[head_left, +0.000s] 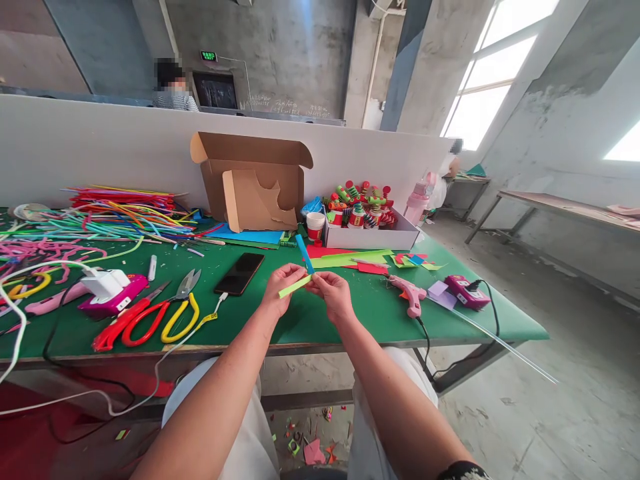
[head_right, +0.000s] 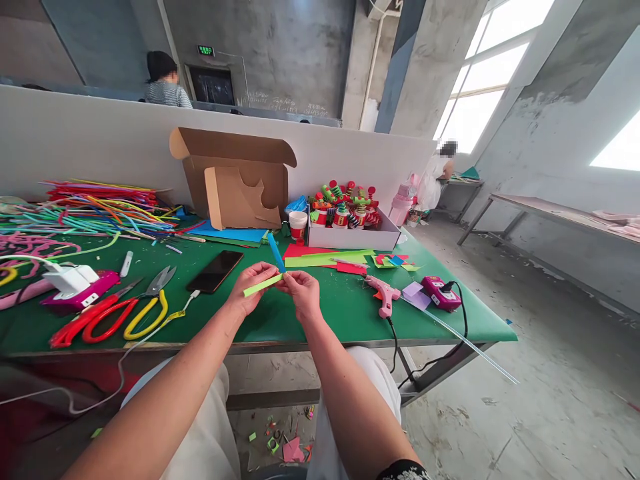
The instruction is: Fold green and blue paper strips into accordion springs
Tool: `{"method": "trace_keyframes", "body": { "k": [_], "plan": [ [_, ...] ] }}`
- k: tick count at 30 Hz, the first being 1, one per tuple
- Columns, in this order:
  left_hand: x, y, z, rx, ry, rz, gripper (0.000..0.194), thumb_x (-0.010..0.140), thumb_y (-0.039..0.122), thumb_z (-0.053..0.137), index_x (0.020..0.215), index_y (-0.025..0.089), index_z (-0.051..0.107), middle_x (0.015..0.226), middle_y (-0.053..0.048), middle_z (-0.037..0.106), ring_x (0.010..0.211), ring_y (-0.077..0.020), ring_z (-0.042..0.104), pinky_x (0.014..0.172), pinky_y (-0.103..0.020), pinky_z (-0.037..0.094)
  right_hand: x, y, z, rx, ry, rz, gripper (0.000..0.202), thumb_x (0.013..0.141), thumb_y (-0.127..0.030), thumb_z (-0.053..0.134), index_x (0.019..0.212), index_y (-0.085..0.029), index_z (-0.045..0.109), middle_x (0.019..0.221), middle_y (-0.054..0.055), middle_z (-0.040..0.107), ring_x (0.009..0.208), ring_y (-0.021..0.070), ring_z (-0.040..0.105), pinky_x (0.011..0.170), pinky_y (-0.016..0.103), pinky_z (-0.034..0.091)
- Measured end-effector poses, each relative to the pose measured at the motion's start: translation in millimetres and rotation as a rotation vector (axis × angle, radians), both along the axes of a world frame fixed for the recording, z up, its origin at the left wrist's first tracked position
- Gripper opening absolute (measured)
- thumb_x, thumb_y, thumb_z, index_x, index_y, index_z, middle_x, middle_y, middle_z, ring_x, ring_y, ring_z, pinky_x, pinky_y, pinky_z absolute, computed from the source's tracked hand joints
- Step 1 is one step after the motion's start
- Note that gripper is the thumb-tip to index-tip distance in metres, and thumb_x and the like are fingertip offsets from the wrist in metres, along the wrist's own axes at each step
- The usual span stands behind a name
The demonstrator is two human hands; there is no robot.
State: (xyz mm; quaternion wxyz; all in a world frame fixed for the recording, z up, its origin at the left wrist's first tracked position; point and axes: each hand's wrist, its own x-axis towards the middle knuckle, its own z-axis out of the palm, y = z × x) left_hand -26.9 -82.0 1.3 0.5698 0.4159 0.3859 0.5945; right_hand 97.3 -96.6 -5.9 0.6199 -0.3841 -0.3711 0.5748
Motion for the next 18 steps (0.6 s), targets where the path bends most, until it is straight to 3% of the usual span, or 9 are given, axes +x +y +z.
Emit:
{"method": "trace_keyframes", "body": {
  "k": [3,8,14,18],
  "plan": [
    [1.7,-2.2,-0.5,-0.033,-0.012,-0.012,0.034,0.047,0.037,0.084,0.067,0.018,0.066,0.067,0.0,0.064,0.059,-0.0129,0.055,0.063,-0.028,0.045,2.9,3.5,-0.4,0.001,0.084,-0.1,0.034,0.05,-0.04,0.086,0.069,-0.018,0.068,0.062,0.001,0.067,0.063,0.017,0.065,0.069,0.033,0.056],
    [17.7,-10.2,-2.7,0.017,0.047,-0.162,0.033,0.052,0.037,0.083,0.075,0.016,0.07,0.074,-0.005,0.069,0.073,-0.0172,0.06,0.065,-0.028,0.044,2.6,6.7,-4.5,0.001,0.137,-0.159,0.034,0.048,-0.039,0.086,0.069,-0.02,0.069,0.064,0.0,0.067,0.059,0.0136,0.059,0.062,0.029,0.052],
    [28.9,-10.7,-6.4,0.02,-0.117,0.008,0.038,0.048,0.045,0.085,0.068,0.016,0.069,0.067,-0.002,0.067,0.063,-0.0148,0.059,0.065,-0.03,0.047,-5.3,0.8,-3.7,0.041,0.079,-0.08,0.026,0.053,-0.037,0.083,0.069,-0.02,0.072,0.067,0.0,0.068,0.058,0.0119,0.056,0.061,0.028,0.05],
    [25.9,-9.2,-6.3,0.005,-0.144,0.048,0.042,0.044,0.045,0.087,0.067,0.015,0.07,0.067,-0.004,0.069,0.065,-0.0174,0.062,0.065,-0.031,0.047,-2.0,0.2,-0.2,-0.004,0.11,-0.007,0.03,0.049,-0.035,0.087,0.068,-0.018,0.071,0.067,0.0,0.068,0.057,0.0103,0.056,0.062,0.027,0.051]
  ]
}}
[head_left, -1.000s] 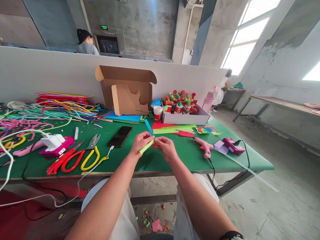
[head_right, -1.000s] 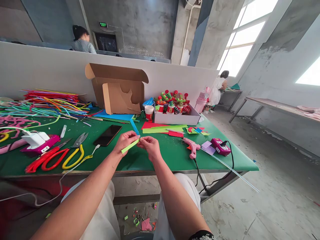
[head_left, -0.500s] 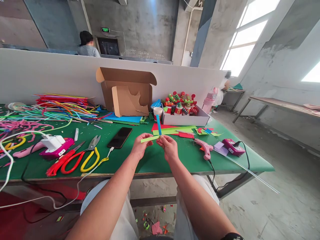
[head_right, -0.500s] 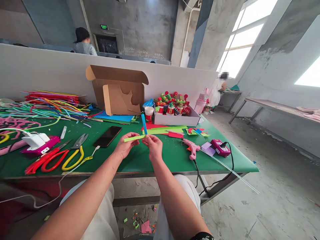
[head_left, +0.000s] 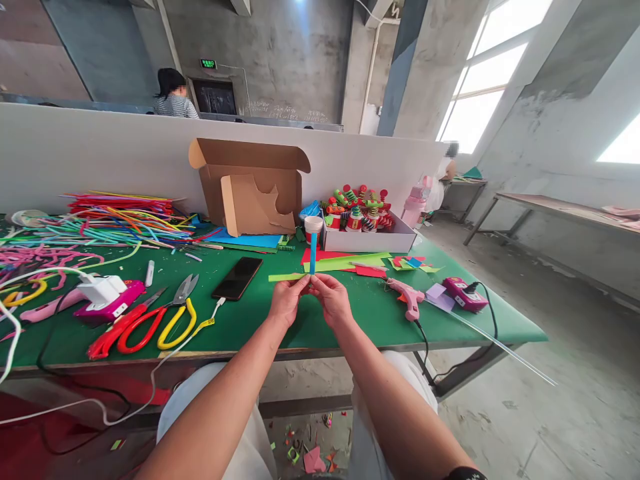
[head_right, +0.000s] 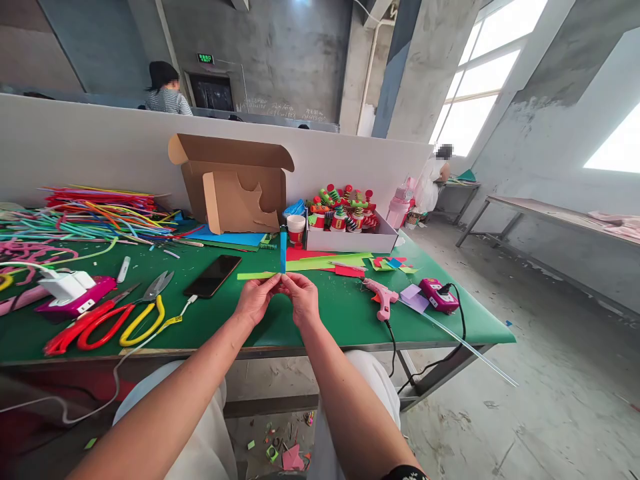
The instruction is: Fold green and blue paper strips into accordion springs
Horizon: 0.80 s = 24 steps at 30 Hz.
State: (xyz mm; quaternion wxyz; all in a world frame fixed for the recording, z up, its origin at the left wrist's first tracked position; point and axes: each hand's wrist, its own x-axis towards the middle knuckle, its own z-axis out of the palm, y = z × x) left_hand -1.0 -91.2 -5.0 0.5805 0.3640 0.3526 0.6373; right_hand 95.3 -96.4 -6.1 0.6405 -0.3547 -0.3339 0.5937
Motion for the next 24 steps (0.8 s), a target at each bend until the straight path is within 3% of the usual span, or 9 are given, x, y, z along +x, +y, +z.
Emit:
{"method": "trace_keyframes", "body": {
  "k": [5,10,14,20,24],
  "plan": [
    [-2.3,0.1,-0.2,0.038,0.083,0.025,0.038,0.048,0.044,0.085,0.067,0.014,0.072,0.063,-0.004,0.068,0.06,-0.0146,0.058,0.063,-0.028,0.045,12.4,2.5,4.3,-0.074,-0.025,0.096,0.033,0.045,-0.036,0.089,0.065,-0.017,0.071,0.058,-0.003,0.061,0.053,0.0077,0.053,0.061,0.024,0.051],
    [-3.2,1.2,-3.7,0.052,0.137,0.017,0.034,0.051,0.043,0.084,0.067,0.015,0.073,0.059,-0.001,0.066,0.056,-0.0125,0.053,0.059,-0.027,0.042,15.5,2.7,3.0,0.002,-0.119,0.05,0.03,0.051,-0.039,0.087,0.062,-0.017,0.069,0.054,-0.004,0.059,0.053,0.0086,0.054,0.06,0.024,0.05],
    [-2.5,2.0,-3.7,0.027,0.109,-0.004,0.038,0.047,0.044,0.086,0.067,0.014,0.073,0.058,-0.002,0.066,0.055,-0.0129,0.054,0.06,-0.027,0.043,11.2,3.8,-0.8,-0.022,-0.061,0.007,0.032,0.046,-0.039,0.089,0.06,-0.017,0.069,0.053,-0.004,0.059,0.052,0.0078,0.054,0.06,0.023,0.051],
    [-5.5,5.4,-2.4,0.012,0.108,-0.043,0.04,0.046,0.044,0.086,0.068,0.014,0.073,0.062,-0.004,0.068,0.06,-0.0153,0.057,0.061,-0.029,0.044,18.5,4.0,5.9,-0.101,-0.042,0.126,0.038,0.048,-0.045,0.087,0.062,-0.015,0.07,0.056,-0.001,0.062,0.054,0.009,0.058,0.063,0.025,0.054],
    [-9.2,7.4,-4.1,-0.007,0.121,-0.057,0.039,0.046,0.044,0.087,0.066,0.014,0.072,0.061,-0.003,0.067,0.056,-0.0124,0.054,0.059,-0.027,0.042,22.9,2.9,9.8,-0.053,-0.152,0.115,0.033,0.048,-0.038,0.088,0.065,-0.015,0.071,0.056,-0.001,0.063,0.054,0.01,0.059,0.064,0.025,0.054]
  ]
}}
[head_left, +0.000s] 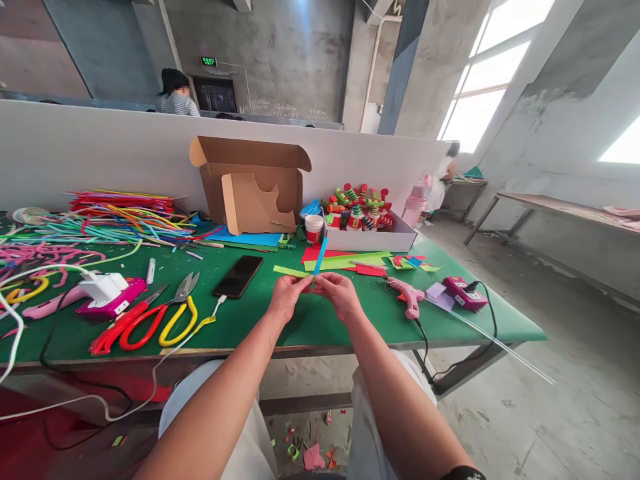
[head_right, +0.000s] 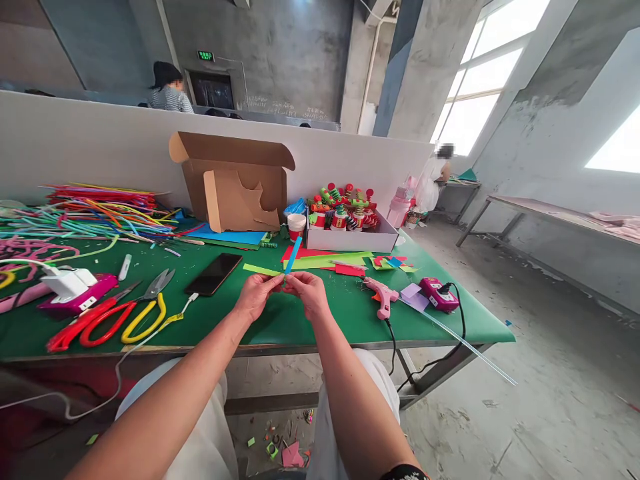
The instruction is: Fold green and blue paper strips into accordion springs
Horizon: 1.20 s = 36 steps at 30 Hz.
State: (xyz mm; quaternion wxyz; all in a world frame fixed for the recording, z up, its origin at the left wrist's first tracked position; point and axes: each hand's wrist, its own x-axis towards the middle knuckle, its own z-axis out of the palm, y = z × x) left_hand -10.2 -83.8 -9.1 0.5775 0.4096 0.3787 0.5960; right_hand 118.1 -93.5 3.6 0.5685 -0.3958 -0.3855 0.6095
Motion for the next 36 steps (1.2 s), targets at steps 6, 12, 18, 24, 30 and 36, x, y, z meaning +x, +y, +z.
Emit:
{"method": "trace_keyframes", "body": {
  "k": [6,12,18,24,30,36],
  "plan": [
    [3.0,-2.5,-0.1,-0.053,-0.065,-0.062,0.041,0.047,0.047,0.086,0.066,0.015,0.07,0.061,-0.002,0.065,0.055,-0.0112,0.054,0.06,-0.027,0.043,-4.5,0.6,-2.6,0.063,-0.028,-0.173,0.025,0.054,-0.035,0.083,0.063,-0.016,0.069,0.054,-0.002,0.062,0.053,0.0107,0.056,0.065,0.029,0.052],
    [10.0,-4.6,-2.1,-0.032,-0.074,0.012,0.041,0.043,0.045,0.087,0.062,0.015,0.067,0.059,0.0,0.063,0.055,-0.0101,0.051,0.057,-0.025,0.039,-15.7,-1.8,-7.3,0.089,-0.016,-0.218,0.023,0.054,-0.034,0.081,0.064,-0.017,0.07,0.061,-0.001,0.066,0.056,0.011,0.057,0.066,0.029,0.051],
    [7.7,-4.4,-0.9,-0.051,-0.1,0.06,0.039,0.041,0.042,0.087,0.061,0.016,0.066,0.06,0.0,0.063,0.056,-0.0109,0.053,0.059,-0.026,0.04,-14.9,-2.9,-8.2,0.039,0.012,-0.141,0.023,0.054,-0.032,0.081,0.063,-0.017,0.066,0.055,-0.004,0.061,0.053,0.0089,0.056,0.065,0.026,0.05],
    [-2.6,-1.1,2.1,-0.035,0.047,-0.004,0.038,0.042,0.043,0.087,0.059,0.014,0.068,0.058,-0.001,0.062,0.056,-0.0104,0.051,0.059,-0.026,0.04,-10.3,-2.3,-5.2,-0.05,0.027,-0.049,0.025,0.051,-0.029,0.083,0.059,-0.017,0.062,0.053,-0.004,0.059,0.052,0.0087,0.057,0.064,0.025,0.051],
    [-1.0,0.7,-3.8,-0.074,-0.008,-0.02,0.039,0.043,0.04,0.088,0.066,0.015,0.07,0.063,-0.002,0.066,0.059,-0.0124,0.057,0.063,-0.028,0.042,-15.0,-3.3,-8.5,0.001,0.097,-0.113,0.027,0.051,-0.027,0.083,0.056,-0.018,0.058,0.054,-0.005,0.058,0.054,0.0082,0.055,0.065,0.025,0.052],
    [-2.9,2.0,-3.5,-0.074,-0.033,-0.034,0.036,0.048,0.039,0.086,0.067,0.015,0.068,0.062,-0.001,0.064,0.056,-0.0111,0.055,0.062,-0.027,0.041,-9.9,-2.9,-4.7,-0.015,0.11,-0.049,0.023,0.051,-0.024,0.083,0.061,-0.018,0.062,0.056,-0.005,0.061,0.055,0.0091,0.057,0.062,0.024,0.053]
  ]
}}
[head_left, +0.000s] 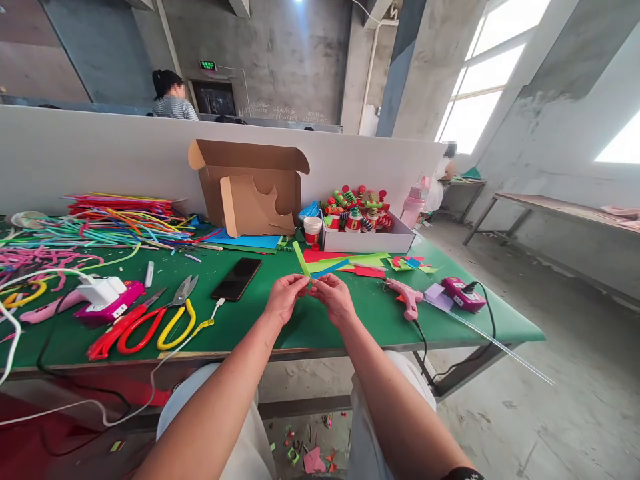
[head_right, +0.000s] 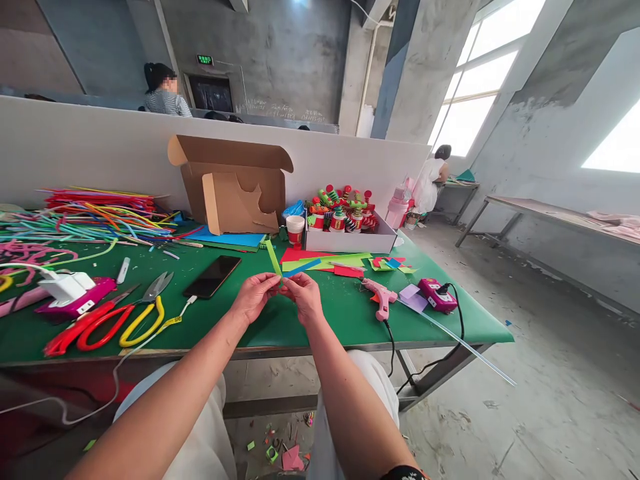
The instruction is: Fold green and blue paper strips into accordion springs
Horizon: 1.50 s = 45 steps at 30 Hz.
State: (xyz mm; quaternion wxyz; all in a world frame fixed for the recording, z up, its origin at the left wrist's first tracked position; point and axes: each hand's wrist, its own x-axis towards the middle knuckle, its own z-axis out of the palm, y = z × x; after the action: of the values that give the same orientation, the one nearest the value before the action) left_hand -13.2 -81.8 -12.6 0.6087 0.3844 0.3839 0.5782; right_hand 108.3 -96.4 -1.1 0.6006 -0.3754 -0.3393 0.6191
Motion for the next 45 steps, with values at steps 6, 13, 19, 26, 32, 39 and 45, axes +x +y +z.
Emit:
{"method": "trace_keyframes", "body": {
  "k": [6,13,19,26,32,39,45],
  "plan": [
    [-0.9,-4.8,7.5,-0.002,-0.013,-0.043,0.034,0.047,0.037,0.086,0.064,0.014,0.067,0.058,0.0,0.061,0.053,-0.0089,0.051,0.057,-0.025,0.04,7.1,7.1,-5.8,-0.094,0.149,0.06,0.021,0.057,-0.019,0.082,0.061,-0.017,0.061,0.06,-0.002,0.063,0.059,0.0095,0.061,0.068,0.023,0.055],
    [-2.9,-5.5,10.0,0.002,0.053,0.0,0.035,0.044,0.038,0.086,0.062,0.015,0.067,0.058,-0.001,0.063,0.051,-0.0092,0.05,0.055,-0.025,0.039,5.5,8.3,-14.9,-0.063,0.102,0.135,0.025,0.057,-0.027,0.086,0.064,-0.017,0.064,0.063,0.0,0.066,0.058,0.0099,0.061,0.071,0.025,0.056],
    [-1.9,-6.1,14.7,0.013,0.106,0.05,0.034,0.042,0.037,0.085,0.058,0.015,0.066,0.051,0.0,0.06,0.049,-0.0085,0.047,0.053,-0.024,0.037,4.1,7.1,-12.2,-0.069,0.071,0.112,0.031,0.05,-0.031,0.089,0.064,-0.016,0.067,0.058,-0.002,0.064,0.056,0.0092,0.06,0.067,0.023,0.055],
    [-2.0,-6.5,12.3,0.075,0.144,0.09,0.03,0.042,0.034,0.085,0.058,0.016,0.067,0.054,-0.001,0.062,0.053,-0.0109,0.05,0.054,-0.025,0.04,4.0,3.9,-7.8,-0.039,0.008,0.091,0.033,0.048,-0.034,0.09,0.067,-0.015,0.07,0.061,-0.001,0.065,0.056,0.0092,0.06,0.066,0.025,0.055],
    [-1.8,-6.9,11.9,0.102,0.137,0.075,0.033,0.041,0.037,0.087,0.058,0.016,0.069,0.056,-0.002,0.063,0.054,-0.0118,0.052,0.057,-0.027,0.043,5.5,2.9,-4.6,-0.004,-0.065,0.066,0.035,0.045,-0.037,0.089,0.066,-0.016,0.07,0.063,0.0,0.066,0.056,0.0103,0.06,0.064,0.026,0.054],
    [-3.9,-4.3,9.5,0.08,0.126,0.027,0.031,0.043,0.037,0.086,0.061,0.016,0.071,0.059,-0.004,0.066,0.054,-0.0131,0.055,0.058,-0.029,0.044,6.9,1.1,-1.2,0.053,-0.149,0.021,0.032,0.049,-0.038,0.086,0.067,-0.017,0.07,0.063,0.0,0.067,0.058,0.0125,0.061,0.068,0.03,0.055],
    [-5.7,-4.8,11.7,0.095,0.147,0.01,0.029,0.043,0.036,0.085,0.059,0.016,0.072,0.058,-0.004,0.066,0.054,-0.0131,0.054,0.057,-0.028,0.044,7.3,0.2,0.8,0.081,-0.189,0.006,0.03,0.049,-0.036,0.085,0.066,-0.017,0.069,0.063,0.0,0.068,0.058,0.0136,0.063,0.069,0.031,0.055]
  ]
}}
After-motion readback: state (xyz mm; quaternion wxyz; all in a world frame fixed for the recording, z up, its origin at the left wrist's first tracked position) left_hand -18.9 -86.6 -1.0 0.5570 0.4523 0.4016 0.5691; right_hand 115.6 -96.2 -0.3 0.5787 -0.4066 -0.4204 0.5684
